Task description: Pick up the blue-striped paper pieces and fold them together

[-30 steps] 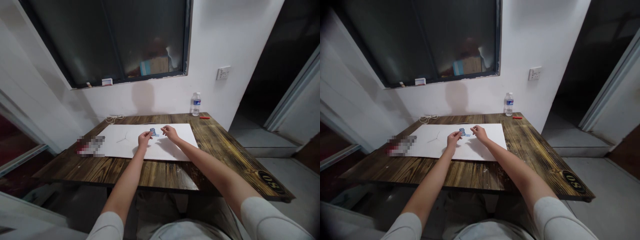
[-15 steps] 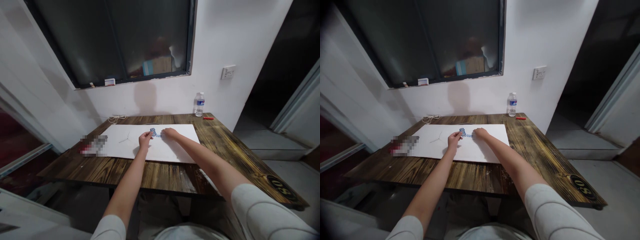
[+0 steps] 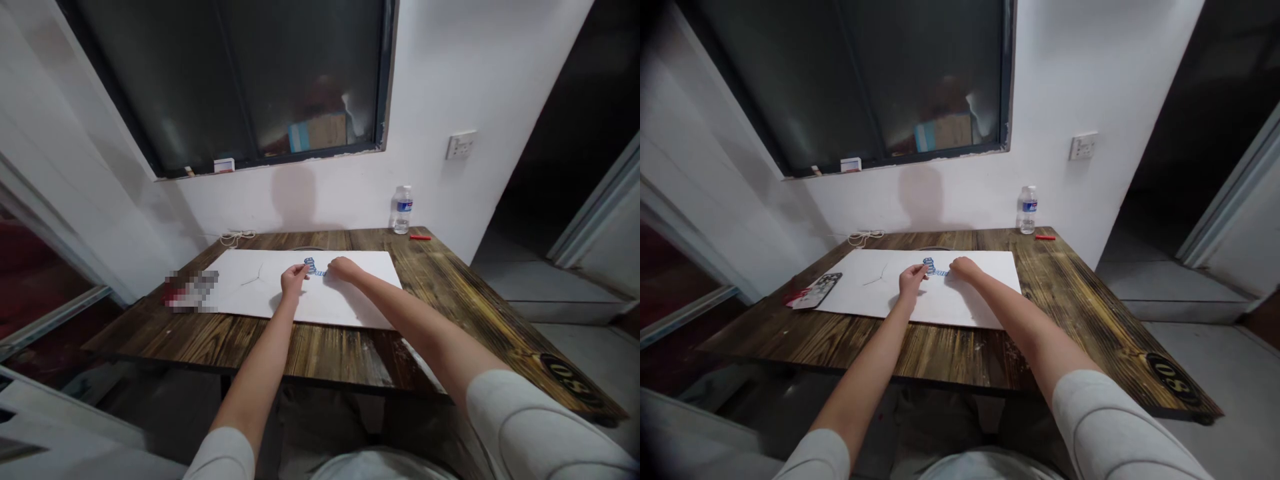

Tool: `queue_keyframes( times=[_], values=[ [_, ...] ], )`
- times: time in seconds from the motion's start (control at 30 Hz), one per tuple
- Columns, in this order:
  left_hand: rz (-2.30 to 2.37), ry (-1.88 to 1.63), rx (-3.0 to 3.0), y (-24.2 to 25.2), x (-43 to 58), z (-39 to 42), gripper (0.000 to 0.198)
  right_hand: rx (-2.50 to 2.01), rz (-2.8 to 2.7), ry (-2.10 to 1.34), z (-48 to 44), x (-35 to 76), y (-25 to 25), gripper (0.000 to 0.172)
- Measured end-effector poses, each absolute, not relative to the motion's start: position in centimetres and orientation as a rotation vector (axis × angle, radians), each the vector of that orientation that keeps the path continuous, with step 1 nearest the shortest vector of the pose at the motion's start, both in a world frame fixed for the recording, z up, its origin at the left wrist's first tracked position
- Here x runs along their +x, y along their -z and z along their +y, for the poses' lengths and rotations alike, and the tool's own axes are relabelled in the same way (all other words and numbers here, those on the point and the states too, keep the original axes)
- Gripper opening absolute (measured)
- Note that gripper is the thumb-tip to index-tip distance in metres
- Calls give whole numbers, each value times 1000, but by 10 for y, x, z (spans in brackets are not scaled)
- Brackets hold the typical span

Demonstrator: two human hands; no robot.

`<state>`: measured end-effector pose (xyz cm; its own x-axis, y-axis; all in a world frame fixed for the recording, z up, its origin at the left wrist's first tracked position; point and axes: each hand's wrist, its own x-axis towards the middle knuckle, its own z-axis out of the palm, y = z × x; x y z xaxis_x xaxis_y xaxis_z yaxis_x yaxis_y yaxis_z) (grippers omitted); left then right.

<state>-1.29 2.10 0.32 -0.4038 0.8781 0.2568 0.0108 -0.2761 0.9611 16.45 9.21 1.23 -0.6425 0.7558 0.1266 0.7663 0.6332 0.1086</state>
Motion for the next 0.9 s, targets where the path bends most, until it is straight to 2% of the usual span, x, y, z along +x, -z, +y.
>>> queue_keyframes(
  times=[0.57, 0.9],
  values=[
    [1342, -1741, 1177, -2, -13, 21, 41, -1166, -2867, 379, 77, 172, -18, 27],
    [1365, -1748, 1164, 0, -16, 24, 41, -1186, -2735, 255, 80, 174, -10, 26]
  ],
)
